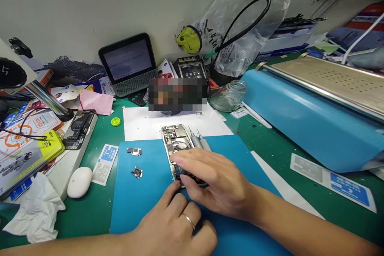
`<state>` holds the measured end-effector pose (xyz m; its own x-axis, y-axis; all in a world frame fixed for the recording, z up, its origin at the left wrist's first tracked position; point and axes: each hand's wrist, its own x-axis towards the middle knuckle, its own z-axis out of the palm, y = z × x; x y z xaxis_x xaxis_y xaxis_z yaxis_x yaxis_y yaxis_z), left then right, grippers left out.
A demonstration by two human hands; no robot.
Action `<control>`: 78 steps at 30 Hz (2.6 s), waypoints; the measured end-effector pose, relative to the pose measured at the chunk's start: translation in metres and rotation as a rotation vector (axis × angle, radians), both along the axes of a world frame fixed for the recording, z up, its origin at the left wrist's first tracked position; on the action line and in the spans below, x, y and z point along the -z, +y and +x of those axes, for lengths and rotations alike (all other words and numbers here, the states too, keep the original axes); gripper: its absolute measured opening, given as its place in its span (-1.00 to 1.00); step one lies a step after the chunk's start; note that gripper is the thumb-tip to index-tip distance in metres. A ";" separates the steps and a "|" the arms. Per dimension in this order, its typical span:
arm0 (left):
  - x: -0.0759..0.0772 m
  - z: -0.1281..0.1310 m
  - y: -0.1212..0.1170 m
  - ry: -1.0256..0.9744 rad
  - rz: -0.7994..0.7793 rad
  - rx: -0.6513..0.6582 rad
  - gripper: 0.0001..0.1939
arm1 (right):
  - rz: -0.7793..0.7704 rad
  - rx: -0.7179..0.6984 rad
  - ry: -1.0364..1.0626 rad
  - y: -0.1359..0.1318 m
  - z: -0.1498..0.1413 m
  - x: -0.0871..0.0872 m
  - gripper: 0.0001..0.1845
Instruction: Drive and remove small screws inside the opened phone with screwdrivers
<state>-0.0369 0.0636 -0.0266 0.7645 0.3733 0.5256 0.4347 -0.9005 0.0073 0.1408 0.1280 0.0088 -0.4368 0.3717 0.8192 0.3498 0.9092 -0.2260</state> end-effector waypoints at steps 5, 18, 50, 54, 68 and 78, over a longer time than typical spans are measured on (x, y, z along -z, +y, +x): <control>0.000 -0.001 0.000 0.017 -0.001 0.006 -0.82 | 0.014 0.018 -0.011 0.001 0.001 0.001 -0.38; -0.002 -0.003 0.000 0.068 -0.022 0.030 -0.86 | -0.006 0.027 -0.020 0.000 0.001 -0.001 -0.32; -0.022 -0.004 -0.001 0.096 -0.104 0.054 -0.45 | -0.298 0.044 0.153 -0.005 0.010 0.005 -0.29; -0.023 -0.004 -0.002 0.077 -0.080 0.026 -0.47 | -0.347 0.019 0.156 -0.007 0.007 0.006 -0.31; -0.010 -0.005 -0.004 0.074 -0.064 -0.052 -0.77 | -0.493 0.002 0.118 -0.005 0.005 0.009 -0.37; -0.007 -0.005 -0.003 0.076 -0.086 -0.045 -0.80 | -0.432 0.069 0.118 -0.005 0.007 0.003 -0.43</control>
